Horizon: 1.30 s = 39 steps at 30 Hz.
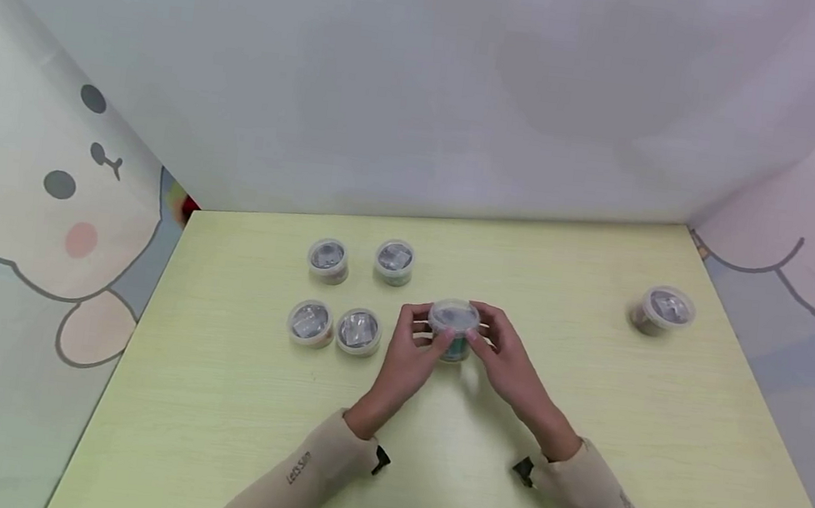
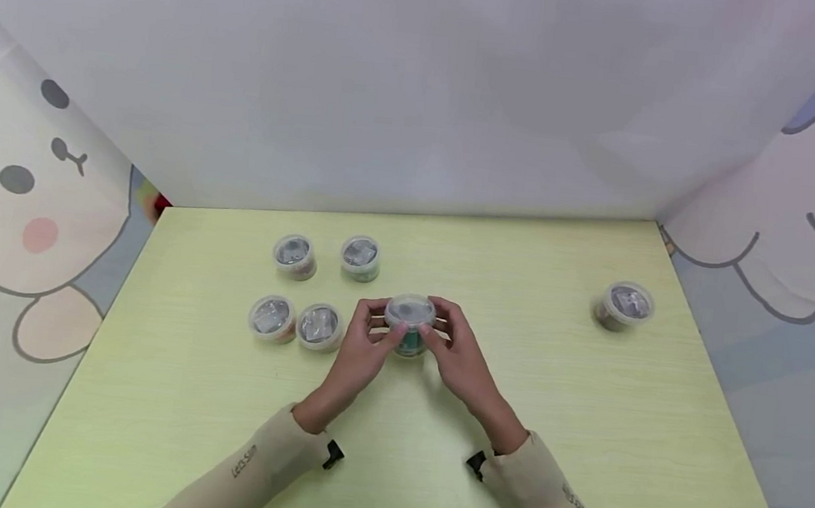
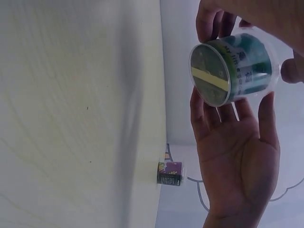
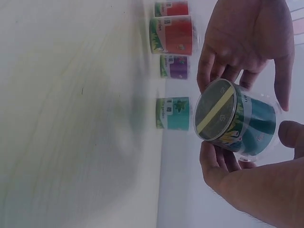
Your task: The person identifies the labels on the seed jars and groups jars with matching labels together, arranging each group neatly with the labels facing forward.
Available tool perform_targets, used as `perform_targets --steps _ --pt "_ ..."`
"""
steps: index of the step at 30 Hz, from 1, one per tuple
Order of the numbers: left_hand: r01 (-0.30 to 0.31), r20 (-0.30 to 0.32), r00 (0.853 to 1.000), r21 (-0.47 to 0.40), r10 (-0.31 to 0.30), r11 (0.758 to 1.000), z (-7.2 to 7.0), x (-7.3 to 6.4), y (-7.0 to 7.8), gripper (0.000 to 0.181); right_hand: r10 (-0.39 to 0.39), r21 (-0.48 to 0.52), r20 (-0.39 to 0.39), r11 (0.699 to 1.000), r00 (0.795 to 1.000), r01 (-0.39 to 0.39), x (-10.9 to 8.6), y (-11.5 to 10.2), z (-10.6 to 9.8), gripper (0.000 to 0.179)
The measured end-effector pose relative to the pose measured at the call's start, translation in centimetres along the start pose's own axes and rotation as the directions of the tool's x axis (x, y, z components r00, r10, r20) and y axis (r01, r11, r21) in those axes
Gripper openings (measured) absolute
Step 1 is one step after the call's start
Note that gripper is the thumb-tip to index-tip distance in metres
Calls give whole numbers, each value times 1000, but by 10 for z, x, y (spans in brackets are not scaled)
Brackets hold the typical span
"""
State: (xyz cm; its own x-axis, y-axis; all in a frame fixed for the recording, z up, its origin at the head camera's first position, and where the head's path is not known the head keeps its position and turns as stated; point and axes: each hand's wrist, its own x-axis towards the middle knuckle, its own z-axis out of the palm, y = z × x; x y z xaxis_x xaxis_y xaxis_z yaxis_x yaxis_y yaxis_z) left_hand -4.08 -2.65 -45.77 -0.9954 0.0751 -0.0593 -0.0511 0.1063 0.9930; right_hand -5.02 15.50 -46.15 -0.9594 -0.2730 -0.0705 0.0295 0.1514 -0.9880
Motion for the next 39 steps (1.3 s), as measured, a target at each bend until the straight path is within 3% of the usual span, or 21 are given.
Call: perform_targets --steps 8,17,25,34,39 --pt "20 85 996 36 -23 999 -10 4 4 44 55 119 99 991 994 -67 2 1 -14 52" --pt "27 128 991 51 -33 998 -12 4 5 48 50 139 140 988 989 -70 2 1 -14 52" --pt "-11 101 995 40 7 999 -12 7 6 50 -1 51 83 999 997 -3 8 -2 -10 52" --pt "-52 191 981 122 28 991 -22 20 20 56 -84 10 118 996 989 83 21 -7 -14 54" --pt "-119 229 971 239 63 964 -28 28 30 55 -110 6 139 994 984 110 30 -9 -16 57"
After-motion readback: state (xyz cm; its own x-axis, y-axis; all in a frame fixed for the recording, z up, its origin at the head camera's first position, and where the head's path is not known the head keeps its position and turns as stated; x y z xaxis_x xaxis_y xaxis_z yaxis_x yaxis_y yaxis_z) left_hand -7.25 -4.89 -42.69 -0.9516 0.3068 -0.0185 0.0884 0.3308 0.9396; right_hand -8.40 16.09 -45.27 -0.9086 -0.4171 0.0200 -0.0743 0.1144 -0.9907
